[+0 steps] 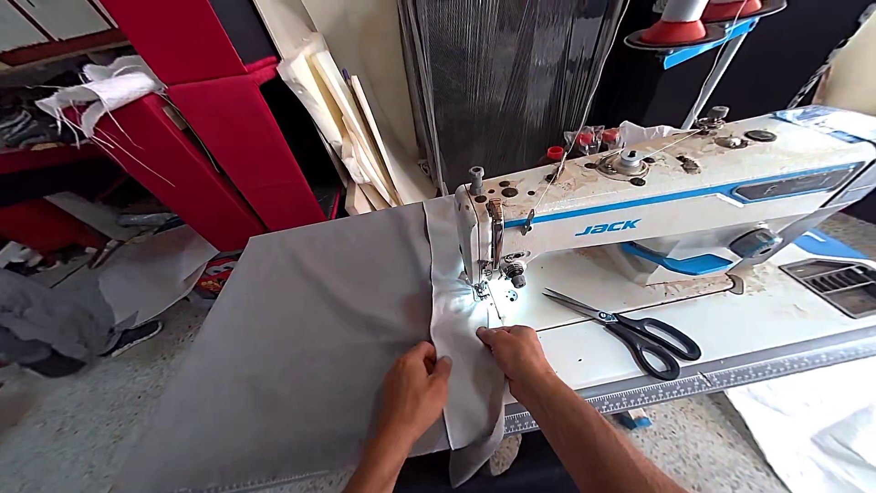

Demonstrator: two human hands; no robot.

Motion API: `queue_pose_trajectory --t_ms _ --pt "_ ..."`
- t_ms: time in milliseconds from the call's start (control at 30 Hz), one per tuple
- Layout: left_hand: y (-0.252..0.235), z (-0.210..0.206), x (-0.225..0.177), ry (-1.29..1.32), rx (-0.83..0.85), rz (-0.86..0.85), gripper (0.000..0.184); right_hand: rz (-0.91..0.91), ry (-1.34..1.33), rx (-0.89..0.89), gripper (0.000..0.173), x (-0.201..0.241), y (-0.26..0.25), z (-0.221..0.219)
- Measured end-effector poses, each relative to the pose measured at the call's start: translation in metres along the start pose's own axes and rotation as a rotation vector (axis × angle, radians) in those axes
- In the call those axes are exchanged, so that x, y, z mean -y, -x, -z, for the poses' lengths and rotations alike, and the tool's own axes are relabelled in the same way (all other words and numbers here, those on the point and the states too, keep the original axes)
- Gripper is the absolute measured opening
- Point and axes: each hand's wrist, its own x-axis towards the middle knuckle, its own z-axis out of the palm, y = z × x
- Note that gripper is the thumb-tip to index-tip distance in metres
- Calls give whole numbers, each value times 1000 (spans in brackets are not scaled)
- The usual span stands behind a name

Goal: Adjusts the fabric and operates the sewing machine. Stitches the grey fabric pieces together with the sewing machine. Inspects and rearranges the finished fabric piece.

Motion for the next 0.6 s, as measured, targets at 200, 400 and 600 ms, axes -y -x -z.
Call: queue_pose_trajectory --t_ms 200,400,600 --pt "-8 14 12 290 -35 1 19 -63 -177 61 22 5 9 -2" --pt "-23 64 73 30 -81 -243 34 -42 -167 44 14 0 10 -4" --pt "26 103 178 -581 -219 -852 59 -110 -255 124 15 0 17 -2"
